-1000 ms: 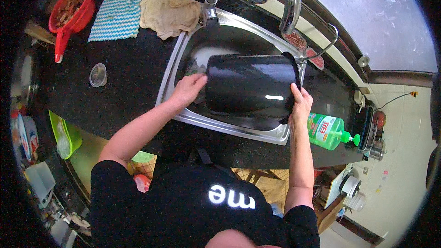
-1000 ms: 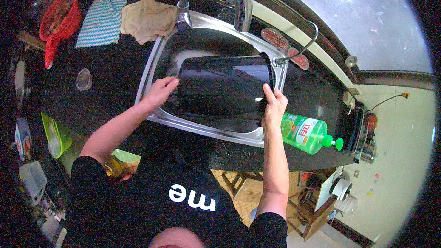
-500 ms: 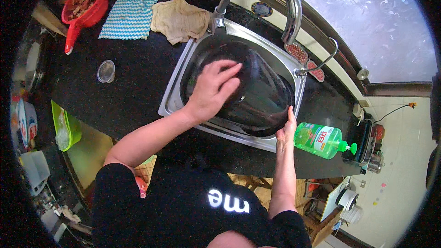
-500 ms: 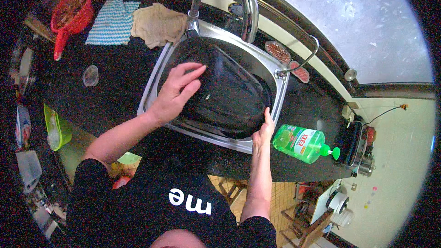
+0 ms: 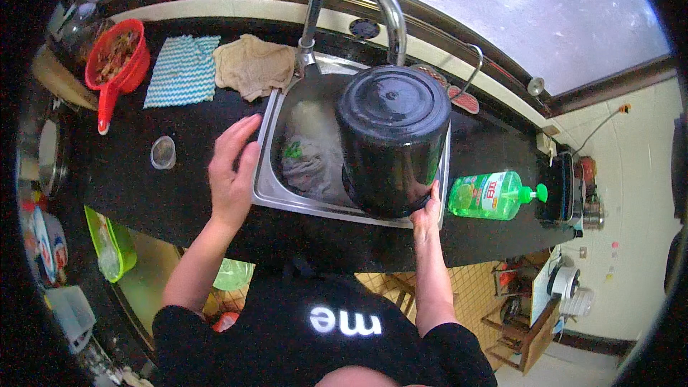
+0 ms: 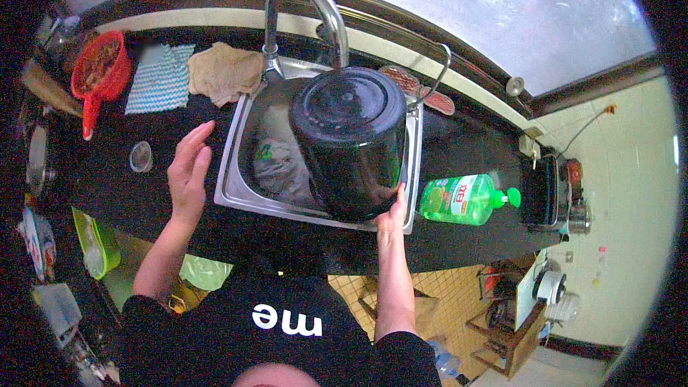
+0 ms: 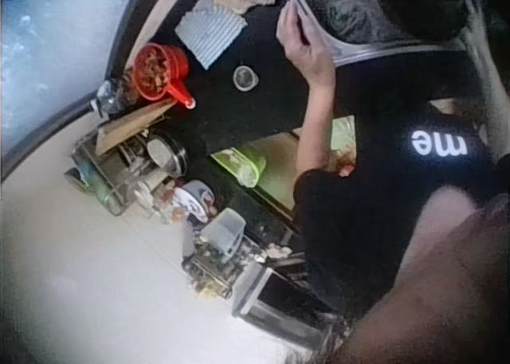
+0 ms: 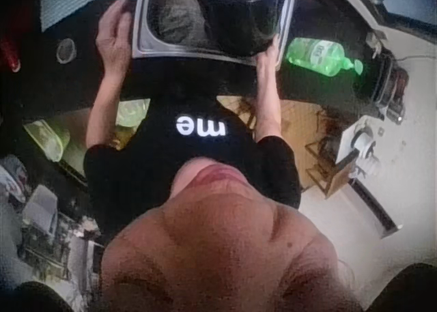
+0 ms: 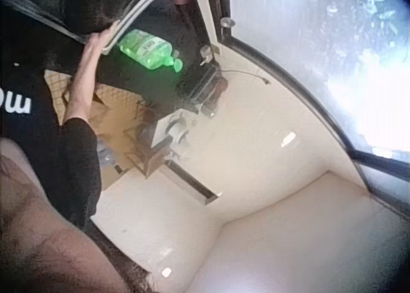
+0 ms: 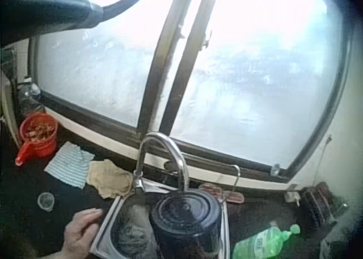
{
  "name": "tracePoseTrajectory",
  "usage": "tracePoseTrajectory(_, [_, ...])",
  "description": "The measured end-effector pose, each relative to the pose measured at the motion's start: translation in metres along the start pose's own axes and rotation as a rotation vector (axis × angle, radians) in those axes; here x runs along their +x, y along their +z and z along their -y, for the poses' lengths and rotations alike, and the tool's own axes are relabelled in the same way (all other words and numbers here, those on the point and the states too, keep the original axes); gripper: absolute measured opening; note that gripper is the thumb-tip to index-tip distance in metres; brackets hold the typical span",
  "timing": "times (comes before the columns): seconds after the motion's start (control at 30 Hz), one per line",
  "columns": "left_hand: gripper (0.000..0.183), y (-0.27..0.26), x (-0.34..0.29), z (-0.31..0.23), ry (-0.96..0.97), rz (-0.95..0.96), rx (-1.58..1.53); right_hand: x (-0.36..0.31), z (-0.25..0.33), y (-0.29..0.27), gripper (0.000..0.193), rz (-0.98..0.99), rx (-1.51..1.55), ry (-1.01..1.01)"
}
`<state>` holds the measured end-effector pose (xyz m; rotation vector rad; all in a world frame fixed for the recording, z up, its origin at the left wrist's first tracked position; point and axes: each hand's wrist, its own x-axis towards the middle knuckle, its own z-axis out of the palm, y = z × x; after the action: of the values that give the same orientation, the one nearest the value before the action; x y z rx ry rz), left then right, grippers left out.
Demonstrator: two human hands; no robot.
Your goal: The person washes a green bucket and its lid, followed by a black bucket, using a cloth and soap in a sink.
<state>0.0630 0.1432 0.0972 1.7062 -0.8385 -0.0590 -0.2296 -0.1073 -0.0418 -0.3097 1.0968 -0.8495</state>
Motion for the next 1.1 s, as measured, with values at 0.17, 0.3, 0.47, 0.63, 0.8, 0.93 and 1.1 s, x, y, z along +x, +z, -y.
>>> tracePoseTrajectory(0.17, [0.026,-0.027,-0.019,0.012,-0.197,-0.065,-0.124,-0.010,-0.012,-0.016,0.040,-0.011,0.094,-0.010])
tracePoseTrajectory(0.3, [0.027,-0.046,-0.041,0.024,-0.263,-0.066,-0.065,0.007,-0.024,-0.034,0.048,0.064,0.201,-0.054])
tracePoseTrajectory(0.47, [0.027,-0.057,-0.083,0.040,-0.383,-0.143,-0.083,-0.013,-0.020,-0.016,0.051,0.054,0.205,-0.001])
tracePoseTrajectory(0.63, [0.030,-0.067,-0.142,0.050,-0.510,-0.257,-0.011,-0.008,-0.021,-0.025,0.052,0.115,0.260,0.037])
tracePoseTrajectory(0.8, [0.032,-0.084,-0.239,0.072,-0.623,-0.455,0.024,-0.010,-0.024,-0.026,0.055,0.038,0.214,0.140])
tracePoseTrajectory(0.93, [0.035,-0.090,-0.346,0.077,-0.738,-0.531,0.182,-0.014,-0.020,-0.019,0.056,0.108,0.267,0.222])
tracePoseTrajectory(1.1, [0.026,-0.114,-0.515,0.082,-0.880,-0.302,0.588,0.002,-0.023,-0.025,0.061,0.198,0.242,0.237])
